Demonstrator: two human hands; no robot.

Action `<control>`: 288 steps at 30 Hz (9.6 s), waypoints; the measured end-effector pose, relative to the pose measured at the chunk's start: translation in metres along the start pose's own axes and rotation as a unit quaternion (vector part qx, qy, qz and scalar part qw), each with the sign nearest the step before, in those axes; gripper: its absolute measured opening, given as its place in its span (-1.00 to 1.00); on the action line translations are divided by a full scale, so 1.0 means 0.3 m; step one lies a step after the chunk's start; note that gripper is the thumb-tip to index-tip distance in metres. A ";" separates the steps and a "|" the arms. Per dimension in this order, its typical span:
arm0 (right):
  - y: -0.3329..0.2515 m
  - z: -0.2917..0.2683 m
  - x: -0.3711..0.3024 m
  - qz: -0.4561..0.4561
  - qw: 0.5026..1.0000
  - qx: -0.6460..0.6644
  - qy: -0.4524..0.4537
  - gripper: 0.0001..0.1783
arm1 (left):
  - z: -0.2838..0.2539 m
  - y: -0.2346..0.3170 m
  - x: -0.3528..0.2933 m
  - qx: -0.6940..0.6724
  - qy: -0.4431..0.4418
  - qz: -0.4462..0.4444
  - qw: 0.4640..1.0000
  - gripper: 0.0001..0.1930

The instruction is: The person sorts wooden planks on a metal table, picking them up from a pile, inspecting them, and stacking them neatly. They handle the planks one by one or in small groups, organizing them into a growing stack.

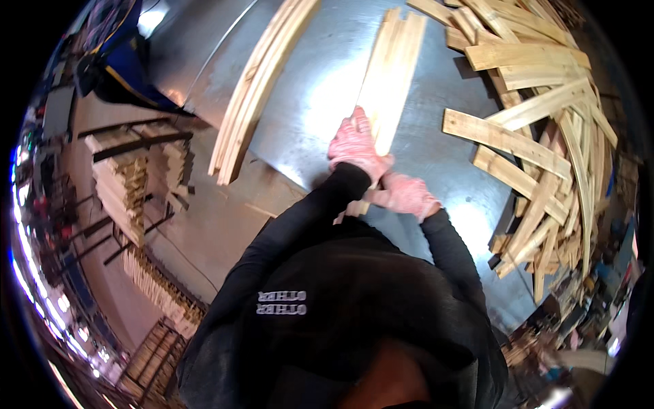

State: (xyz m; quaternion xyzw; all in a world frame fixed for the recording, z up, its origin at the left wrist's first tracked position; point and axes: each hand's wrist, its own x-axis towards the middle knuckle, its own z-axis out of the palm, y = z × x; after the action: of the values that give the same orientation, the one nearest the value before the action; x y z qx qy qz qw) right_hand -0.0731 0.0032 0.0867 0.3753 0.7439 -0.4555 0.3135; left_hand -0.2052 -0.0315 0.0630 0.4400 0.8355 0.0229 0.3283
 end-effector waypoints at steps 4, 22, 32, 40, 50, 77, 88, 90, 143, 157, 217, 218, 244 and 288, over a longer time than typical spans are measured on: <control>0.088 0.051 0.110 -0.131 0.863 0.451 0.184 -0.08 | 0.021 -0.152 0.095 -0.385 -0.017 0.120 0.915 0.00; -0.313 0.060 0.353 -0.048 0.860 0.177 0.477 0.33 | -0.376 -0.578 0.094 0.082 0.407 0.115 0.902 -0.26; -0.165 -0.022 0.340 -0.117 0.886 0.067 0.444 0.23 | -0.492 -1.035 0.311 0.046 0.236 -0.041 0.970 0.00; 0.400 -0.690 0.246 0.177 0.837 -0.358 0.374 0.03 | -0.506 -0.836 0.259 0.121 0.347 0.040 0.929 -0.10; 0.367 -0.604 0.144 0.222 0.885 -0.357 0.199 0.06 | -0.094 -0.320 0.030 -0.239 0.010 -0.026 0.971 0.15; -0.345 0.014 0.396 -0.042 0.848 -0.279 0.448 0.10 | -0.107 -0.732 0.110 -0.396 0.076 0.113 0.908 -0.45; -0.455 -0.012 0.369 0.011 0.901 -0.231 0.366 0.35 | -0.120 -0.834 0.074 -0.328 0.066 0.049 0.941 -0.24; -0.476 0.003 0.347 0.019 0.892 -0.236 0.384 0.30 | -0.265 -0.732 0.010 -0.168 0.080 -0.030 0.982 -0.30; 0.595 -0.384 -0.076 0.089 0.882 -0.303 0.350 0.29 | -0.317 -0.690 -0.556 0.031 0.155 -0.092 0.983 -0.58; -0.163 0.009 0.272 0.076 0.899 0.202 0.382 0.41 | -0.408 -0.778 0.305 0.242 0.204 -0.110 0.942 -0.63; 0.818 -0.383 -0.147 0.013 0.830 -0.302 0.469 -0.06 | 0.004 -0.328 -0.063 0.091 0.166 0.043 0.981 -0.56; 0.812 -0.398 -0.140 0.029 0.842 -0.304 0.445 -0.04 | 0.039 -0.398 -0.028 0.077 0.208 0.071 0.973 -0.51; 0.820 -0.538 -0.122 0.141 0.935 0.050 0.322 -0.25 | 0.104 -0.136 -0.047 -0.410 -0.028 0.102 0.906 -0.65; 0.871 -0.046 -0.401 0.061 0.758 0.259 0.596 -0.49 | 0.116 0.592 0.128 -0.643 -0.310 0.230 0.661 -0.41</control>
State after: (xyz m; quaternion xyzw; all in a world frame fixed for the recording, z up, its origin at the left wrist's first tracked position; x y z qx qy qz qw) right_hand 0.2085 0.0622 0.0737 0.6823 0.6097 -0.2951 -0.2750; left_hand -0.0727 0.0972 0.0738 0.2785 0.3347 0.4916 0.7542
